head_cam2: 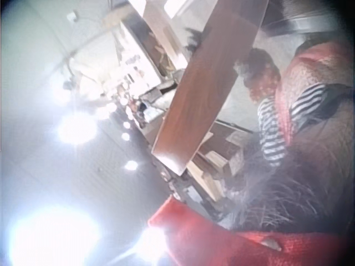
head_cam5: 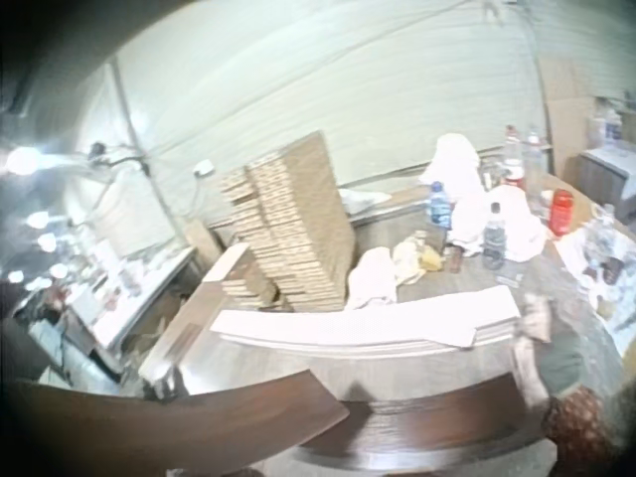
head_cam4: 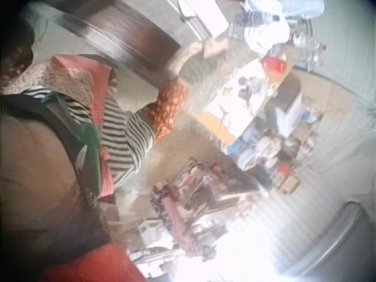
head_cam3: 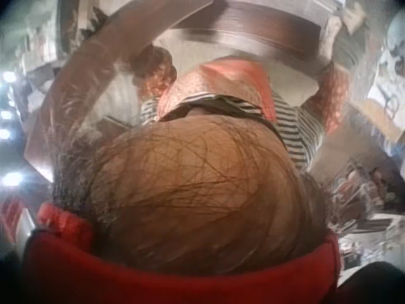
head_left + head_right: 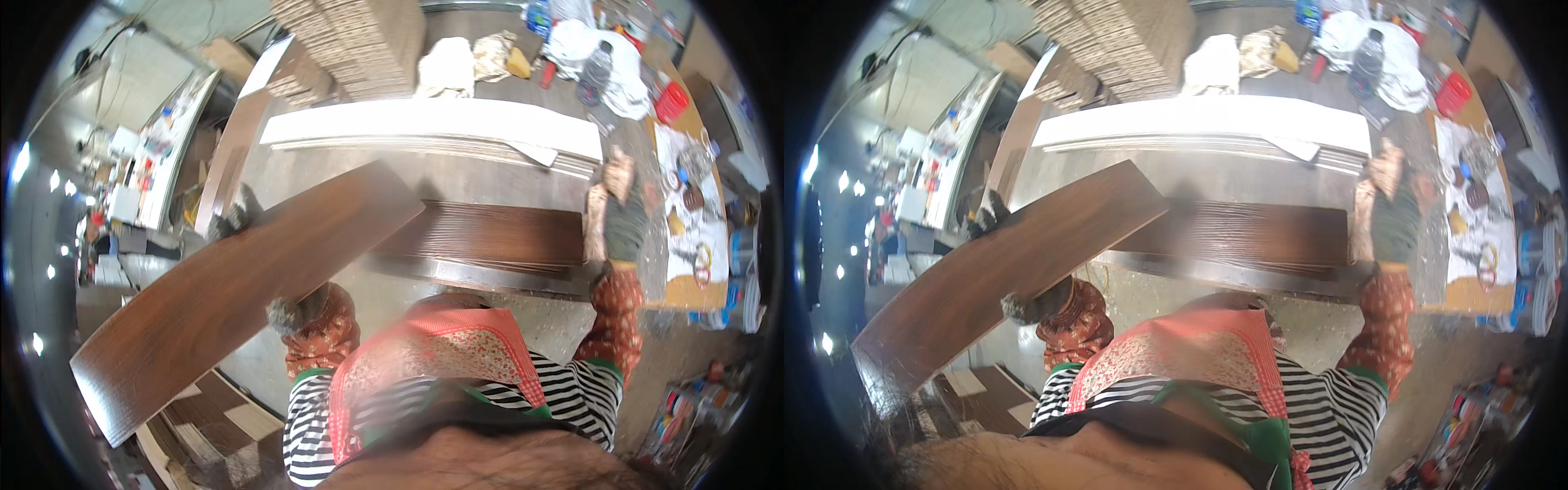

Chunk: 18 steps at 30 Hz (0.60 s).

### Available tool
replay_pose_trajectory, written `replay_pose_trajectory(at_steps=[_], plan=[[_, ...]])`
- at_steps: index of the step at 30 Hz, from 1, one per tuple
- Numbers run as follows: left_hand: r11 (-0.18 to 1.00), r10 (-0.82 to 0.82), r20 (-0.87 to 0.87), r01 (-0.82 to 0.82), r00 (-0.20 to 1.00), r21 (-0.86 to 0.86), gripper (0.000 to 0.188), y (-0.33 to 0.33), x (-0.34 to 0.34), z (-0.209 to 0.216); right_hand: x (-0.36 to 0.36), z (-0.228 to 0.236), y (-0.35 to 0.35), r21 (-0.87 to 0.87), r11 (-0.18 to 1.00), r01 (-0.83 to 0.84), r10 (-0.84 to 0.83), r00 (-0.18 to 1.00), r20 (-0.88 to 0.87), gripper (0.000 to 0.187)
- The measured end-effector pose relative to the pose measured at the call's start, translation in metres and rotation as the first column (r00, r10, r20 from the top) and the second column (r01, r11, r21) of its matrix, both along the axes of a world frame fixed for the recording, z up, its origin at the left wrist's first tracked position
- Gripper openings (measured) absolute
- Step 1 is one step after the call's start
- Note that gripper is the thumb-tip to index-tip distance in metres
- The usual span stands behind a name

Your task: The person wipes a long wooden plank with a cloth on a workbench, repeatedly flipping and repositioning the plank to clean both sides. The person also wipes a small wooden block with the same cloth.

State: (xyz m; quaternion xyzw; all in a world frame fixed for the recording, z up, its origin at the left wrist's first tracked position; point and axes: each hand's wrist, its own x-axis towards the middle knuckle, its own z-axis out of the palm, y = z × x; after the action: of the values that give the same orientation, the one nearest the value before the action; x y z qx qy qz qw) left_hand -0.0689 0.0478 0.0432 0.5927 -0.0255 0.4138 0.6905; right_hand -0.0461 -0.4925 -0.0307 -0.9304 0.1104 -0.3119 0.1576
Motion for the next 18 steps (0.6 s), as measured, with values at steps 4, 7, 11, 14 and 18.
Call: replay_pose_trajectory(at_steps=[4, 7, 11, 14, 18], plan=[[0.998, -0.059, 0.020, 0.059, 0.998, -0.018, 0.056, -0.011, 0.006, 0.000, -0.025, 0.082, 0.061, 0.228, 0.960, -0.163, 0.065, 0.920, 0.386, 0.029], [0.994, -0.110, 0.025, 0.110, 0.994, -0.015, 0.057, -0.031, 0.009, -0.005, -0.027, 0.118, 0.157, 0.007, 0.809, -0.587, 0.538, 0.746, 0.394, 0.036], [0.989, -0.144, 0.036, 0.145, 0.989, -0.023, 0.058, -0.043, 0.001, -0.011, -0.032, 0.125, 0.284, -0.220, 0.408, -0.886, 0.909, 0.372, 0.187, 0.049], [0.989, -0.140, 0.067, 0.143, 0.988, -0.040, 0.059, -0.026, 0.000, -0.006, -0.015, 0.130, 0.311, -0.202, 0.342, -0.918, 0.940, 0.334, 0.074, 0.060], [0.987, -0.134, 0.101, 0.142, 0.986, -0.074, 0.060, -0.001, 0.005, -0.001, 0.003, 0.135, 0.309, -0.110, 0.375, -0.921, 0.926, 0.378, -0.012, 0.076]])
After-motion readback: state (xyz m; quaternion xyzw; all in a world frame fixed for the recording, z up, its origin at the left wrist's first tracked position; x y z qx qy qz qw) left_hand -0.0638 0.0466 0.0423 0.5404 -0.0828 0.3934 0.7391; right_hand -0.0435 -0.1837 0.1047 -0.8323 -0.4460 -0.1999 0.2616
